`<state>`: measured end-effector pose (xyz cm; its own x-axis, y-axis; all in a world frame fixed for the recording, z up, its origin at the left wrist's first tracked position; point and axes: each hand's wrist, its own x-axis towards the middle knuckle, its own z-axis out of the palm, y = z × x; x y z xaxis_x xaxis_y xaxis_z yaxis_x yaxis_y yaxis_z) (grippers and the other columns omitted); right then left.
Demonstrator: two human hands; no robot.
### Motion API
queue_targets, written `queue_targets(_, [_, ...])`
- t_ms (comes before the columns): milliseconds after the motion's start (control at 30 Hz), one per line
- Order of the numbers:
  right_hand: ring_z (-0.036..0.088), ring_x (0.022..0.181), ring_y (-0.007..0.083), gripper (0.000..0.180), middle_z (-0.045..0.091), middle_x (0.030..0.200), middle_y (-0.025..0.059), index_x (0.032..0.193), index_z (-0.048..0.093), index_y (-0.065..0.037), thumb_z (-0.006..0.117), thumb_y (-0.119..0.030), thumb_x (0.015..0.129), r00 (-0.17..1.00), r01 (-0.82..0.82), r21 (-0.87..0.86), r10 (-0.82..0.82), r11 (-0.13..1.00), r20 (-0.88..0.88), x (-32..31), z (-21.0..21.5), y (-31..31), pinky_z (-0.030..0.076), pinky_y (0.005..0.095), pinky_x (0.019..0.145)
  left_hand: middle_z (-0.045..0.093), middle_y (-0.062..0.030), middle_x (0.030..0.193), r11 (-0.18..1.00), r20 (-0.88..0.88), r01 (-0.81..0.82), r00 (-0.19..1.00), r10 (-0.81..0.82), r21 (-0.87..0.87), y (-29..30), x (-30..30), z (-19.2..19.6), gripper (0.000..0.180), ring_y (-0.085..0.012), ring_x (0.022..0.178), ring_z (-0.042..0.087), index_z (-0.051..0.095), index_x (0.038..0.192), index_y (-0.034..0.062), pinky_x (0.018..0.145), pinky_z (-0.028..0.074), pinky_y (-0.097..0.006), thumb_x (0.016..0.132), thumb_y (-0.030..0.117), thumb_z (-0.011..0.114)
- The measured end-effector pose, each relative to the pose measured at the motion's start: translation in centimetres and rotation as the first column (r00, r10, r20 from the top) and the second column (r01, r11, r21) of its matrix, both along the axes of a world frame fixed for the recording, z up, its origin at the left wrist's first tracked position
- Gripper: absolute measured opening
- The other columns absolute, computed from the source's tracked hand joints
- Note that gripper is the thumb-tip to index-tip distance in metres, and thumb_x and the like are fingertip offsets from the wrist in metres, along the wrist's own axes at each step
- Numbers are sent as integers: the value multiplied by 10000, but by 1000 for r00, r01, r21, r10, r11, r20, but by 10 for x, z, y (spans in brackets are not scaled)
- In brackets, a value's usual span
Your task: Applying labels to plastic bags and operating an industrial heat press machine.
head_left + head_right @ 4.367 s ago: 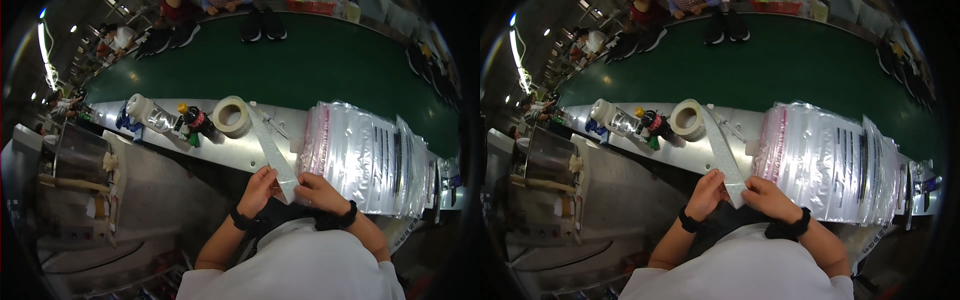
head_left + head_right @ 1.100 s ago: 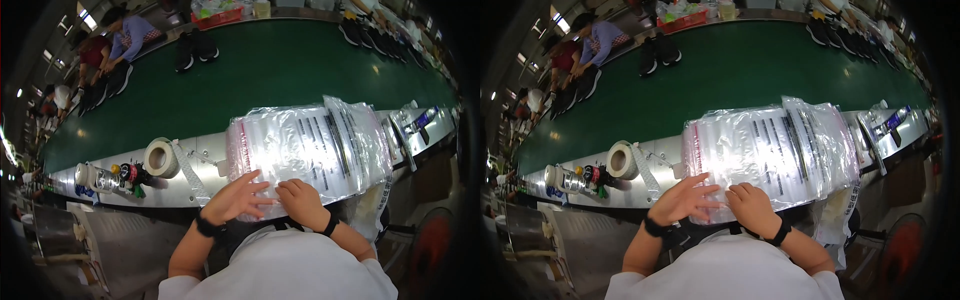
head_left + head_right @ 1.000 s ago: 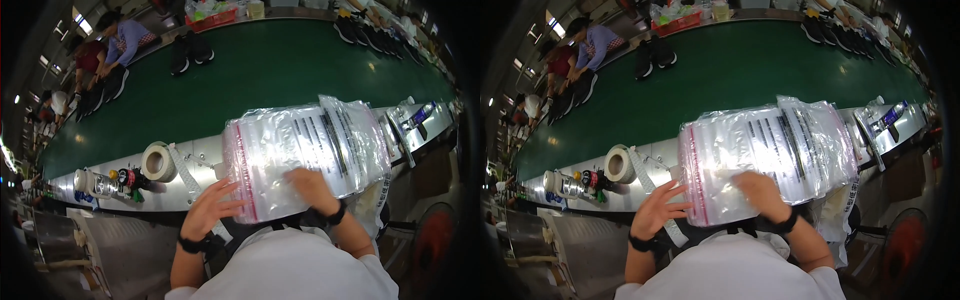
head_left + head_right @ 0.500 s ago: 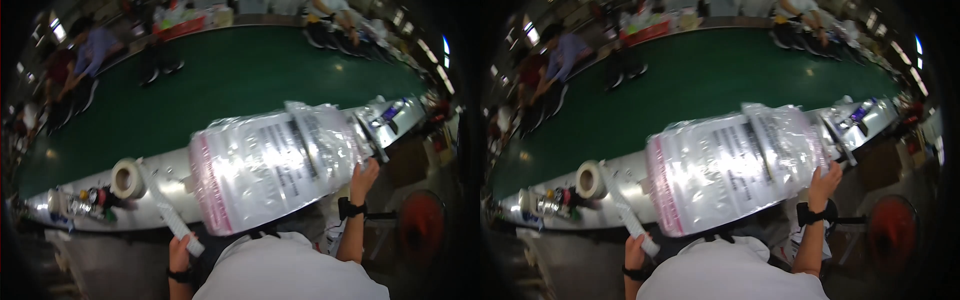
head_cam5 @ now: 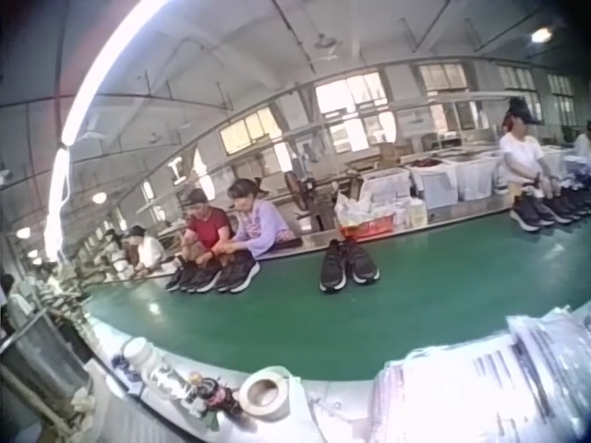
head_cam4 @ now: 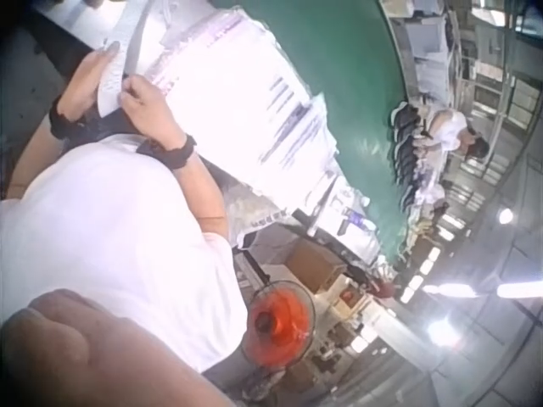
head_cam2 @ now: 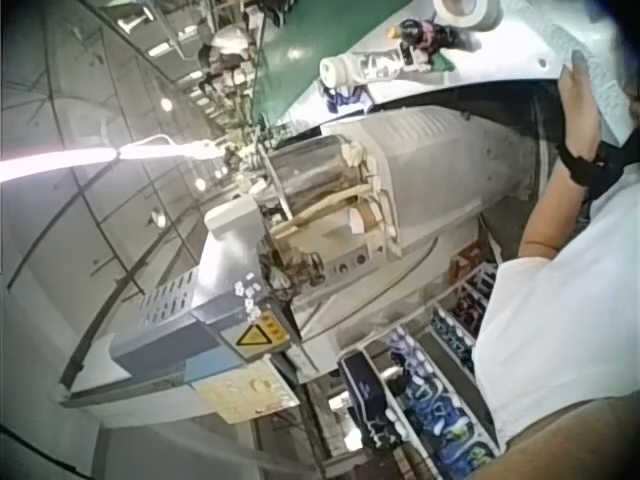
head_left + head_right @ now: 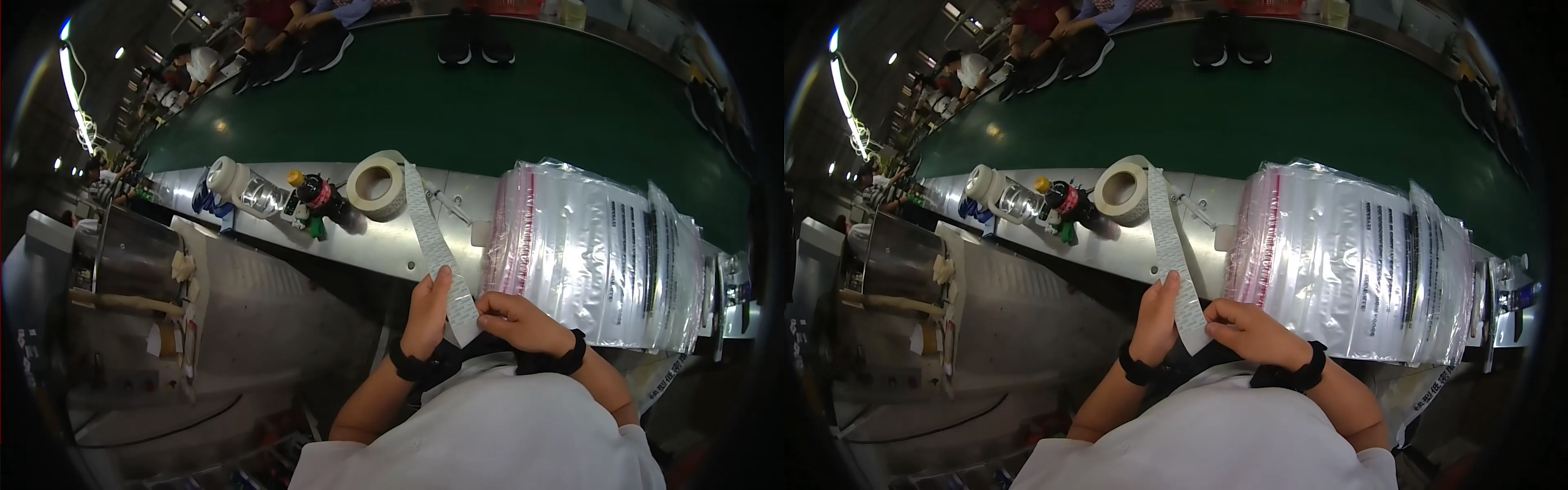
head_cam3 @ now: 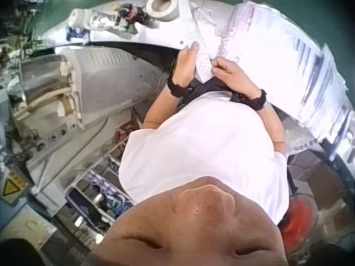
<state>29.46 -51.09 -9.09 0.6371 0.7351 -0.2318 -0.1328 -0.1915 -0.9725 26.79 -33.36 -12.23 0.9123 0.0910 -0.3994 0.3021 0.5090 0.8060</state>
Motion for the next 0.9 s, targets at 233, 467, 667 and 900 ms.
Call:
queue_targets(233, [548, 607, 198, 95, 572, 710, 112, 829, 557, 1, 587, -83, 796, 915, 202, -31, -177, 979, 362, -1, -14, 16, 435, 297, 557, 534, -98, 900, 209, 512, -468, 807, -294, 859, 12, -30, 16, 231, -186, 797, 551, 561, 955, 22, 659, 456, -293, 742, 34, 649])
queue_targets(467, [560, 552, 247, 95, 555, 651, 141, 713, 529, 23, 612, -16, 739, 751, 392, -15, -311, 920, 583, -7, -9, 28, 427, 320, 511, 533, 25, 817, 959, 272, 5, 959, -85, 284, -17, -30, -6, 141, -19, 707, 454, 557, 950, -8, 608, 383, -174, 905, 124, 536])
queue_targets(667, [515, 497, 236, 95, 517, 576, 136, 715, 526, 26, 612, -10, 729, 775, 381, -15, -311, 924, 550, -7, -23, 13, 396, 322, 478, 542, -1, 751, 837, 264, -94, 963, -61, 539, 9, -19, 3, 133, -42, 667, 467, 578, 903, -18, 578, 383, -188, 888, 111, 550])
queue_targets(900, [571, 581, 160, 255, 571, 657, 95, 781, 541, 13, 505, -217, 885, 973, 96, 55, -105, 994, 206, -1, -73, 8, 458, 300, 530, 526, -87, 724, 873, 768, 25, 462, -442, 487, -42, 7, 96, 85, -160, 620, 523, 593, 771, 3, 556, 420, -272, 795, 85, 600])
